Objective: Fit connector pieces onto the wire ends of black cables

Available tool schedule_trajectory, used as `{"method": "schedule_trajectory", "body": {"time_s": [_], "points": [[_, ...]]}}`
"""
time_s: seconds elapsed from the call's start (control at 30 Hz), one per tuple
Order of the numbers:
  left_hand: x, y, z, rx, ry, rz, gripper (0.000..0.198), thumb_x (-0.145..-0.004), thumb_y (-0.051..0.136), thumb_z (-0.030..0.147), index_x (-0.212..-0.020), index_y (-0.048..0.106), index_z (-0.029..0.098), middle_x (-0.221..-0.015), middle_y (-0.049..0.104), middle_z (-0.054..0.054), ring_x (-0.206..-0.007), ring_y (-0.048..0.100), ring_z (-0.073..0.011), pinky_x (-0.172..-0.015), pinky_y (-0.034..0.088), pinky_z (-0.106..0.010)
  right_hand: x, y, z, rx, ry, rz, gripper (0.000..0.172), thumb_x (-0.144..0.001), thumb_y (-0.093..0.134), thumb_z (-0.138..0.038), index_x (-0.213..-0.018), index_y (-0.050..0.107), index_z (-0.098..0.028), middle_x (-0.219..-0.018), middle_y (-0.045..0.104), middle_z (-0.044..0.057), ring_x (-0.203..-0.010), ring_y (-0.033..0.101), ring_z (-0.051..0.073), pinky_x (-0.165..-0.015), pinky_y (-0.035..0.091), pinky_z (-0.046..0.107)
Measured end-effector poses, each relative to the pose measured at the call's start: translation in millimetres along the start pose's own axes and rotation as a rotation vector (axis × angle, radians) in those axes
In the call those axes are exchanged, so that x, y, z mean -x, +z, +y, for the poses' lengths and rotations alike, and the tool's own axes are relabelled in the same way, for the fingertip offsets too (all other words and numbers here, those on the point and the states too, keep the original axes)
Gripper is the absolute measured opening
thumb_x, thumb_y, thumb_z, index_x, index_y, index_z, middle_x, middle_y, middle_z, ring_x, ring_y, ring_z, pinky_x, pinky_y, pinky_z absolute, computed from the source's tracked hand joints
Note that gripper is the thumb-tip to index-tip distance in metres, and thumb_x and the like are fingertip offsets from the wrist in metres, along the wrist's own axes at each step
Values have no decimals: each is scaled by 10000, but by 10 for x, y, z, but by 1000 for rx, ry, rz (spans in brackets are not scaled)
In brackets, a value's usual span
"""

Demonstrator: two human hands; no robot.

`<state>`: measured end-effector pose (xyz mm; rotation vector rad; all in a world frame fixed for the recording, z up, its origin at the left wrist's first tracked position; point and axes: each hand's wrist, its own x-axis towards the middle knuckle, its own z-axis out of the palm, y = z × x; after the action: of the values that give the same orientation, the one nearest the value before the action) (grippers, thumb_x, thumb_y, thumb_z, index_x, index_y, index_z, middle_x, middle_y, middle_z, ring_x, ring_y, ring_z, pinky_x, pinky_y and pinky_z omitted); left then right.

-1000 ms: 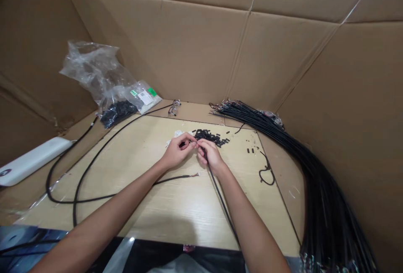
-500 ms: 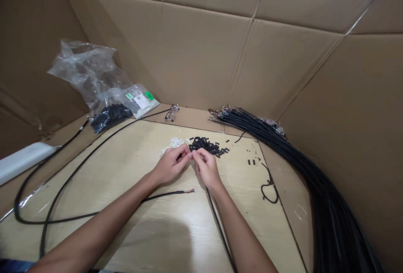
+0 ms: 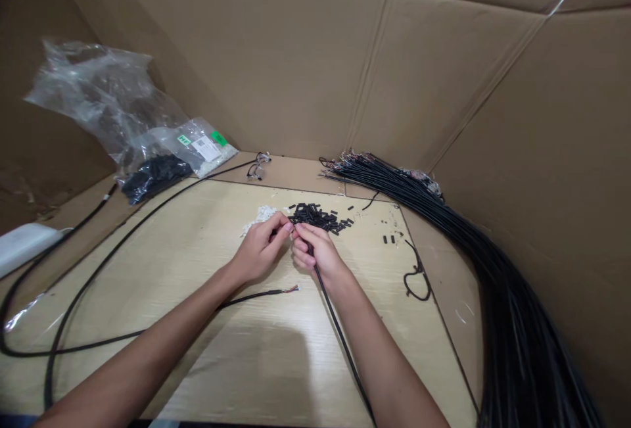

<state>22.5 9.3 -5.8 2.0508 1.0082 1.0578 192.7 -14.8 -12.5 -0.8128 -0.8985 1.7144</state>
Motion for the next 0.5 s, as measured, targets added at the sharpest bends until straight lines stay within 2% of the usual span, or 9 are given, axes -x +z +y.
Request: {"method": "schedule_trajectory", "body": {"time_s": [0.1,0.23,0.37,0.5], "points": [[-15,6,-8,6,20,-13,311,-1116,499,389,-874,611,230,-725,634,12,-649,559,-171,-680,398,-307,-7,-18,-31,-57,47,-34,355,-897,826,-482,-823,597,-222,-542,287,-150,-396,97,46,-355,193,187],[-21,-13,-13,20,35,-21,345,-1130,497,412,-888,654,223,-773,700,-7,-664,585,-168,-688,422,-302,16,-47,-92,-58,127,-90,290,-955,756,-427,-818,599,-226,-528,243,-152,-396,46,58,-342,179,195],[-26,-39,-5,13,55,-17,354,-1137,495,409,-890,668,224,-823,742,-18,-718,637,-176,-740,451,-305,37,-24,-109,13,130,-89,301,-936,766,-450,-818,599,-230,-518,244,-153,-390,66,61,-344,174,201],[-34,-40,-10,-46,53,19,334,-1115,515,375,-828,606,231,-765,688,-13,-675,570,-180,-717,407,-320,31,25,-52,144,9,-1,379,-885,816,-546,-843,596,-240,-557,355,-131,-407,190,65,-390,219,214]]}}
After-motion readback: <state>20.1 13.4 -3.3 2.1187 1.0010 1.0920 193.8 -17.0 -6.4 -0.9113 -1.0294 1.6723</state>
